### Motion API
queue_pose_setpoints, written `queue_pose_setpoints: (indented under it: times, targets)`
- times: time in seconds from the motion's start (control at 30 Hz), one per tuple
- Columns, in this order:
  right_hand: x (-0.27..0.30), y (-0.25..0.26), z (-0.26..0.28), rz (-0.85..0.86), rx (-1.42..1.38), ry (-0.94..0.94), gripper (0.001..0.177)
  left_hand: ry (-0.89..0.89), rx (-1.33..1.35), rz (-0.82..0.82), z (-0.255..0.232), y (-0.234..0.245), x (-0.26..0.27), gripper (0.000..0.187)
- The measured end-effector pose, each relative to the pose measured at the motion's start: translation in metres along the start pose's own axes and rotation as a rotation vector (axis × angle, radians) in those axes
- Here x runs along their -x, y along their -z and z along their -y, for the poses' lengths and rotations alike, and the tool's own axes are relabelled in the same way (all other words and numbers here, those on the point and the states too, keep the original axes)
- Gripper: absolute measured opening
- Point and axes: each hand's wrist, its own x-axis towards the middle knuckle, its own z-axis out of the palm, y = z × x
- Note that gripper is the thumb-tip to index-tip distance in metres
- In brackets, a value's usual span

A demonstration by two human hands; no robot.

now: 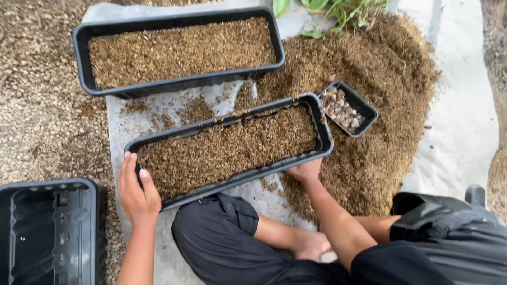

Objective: The person fills a black rectangular tray with a brown fibrous substrate, then places small bulb-like seeds into the tray by hand. They cover the seeds with more substrate, pat it down, and repeat the process for a second tray.

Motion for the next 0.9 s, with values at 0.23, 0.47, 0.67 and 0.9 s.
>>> queue_pose_setpoints:
  times: [0.23, 0.47, 0.67, 0.9]
  targets:
    - [0.078, -0.098, -0.021, 0.000, 0.108, -0.495, 0.075, -0.045, -0.083, -0.008, 0.010, -0.005, 0.004, 0.042]
    - [0.083, -0.090, -0.070, -0.180, -0.324, -0.603, 0.033, -0.025, -0.068, -0.024, 0.010, -0.004, 0.006, 0.040]
    - [-0.010, 0.046, -0.061, -0.443, -0.869, -0.576, 0.022, 0.012, -0.088, 0.028, 0.011, -0.004, 0.009, 0.043]
    - [-0.123, 0.117, 0.066, 0.198, -0.413, 0.236, 0.100, 0.004, -0.123, 0.061, 0.011, -0.005, 0.008, 0.044]
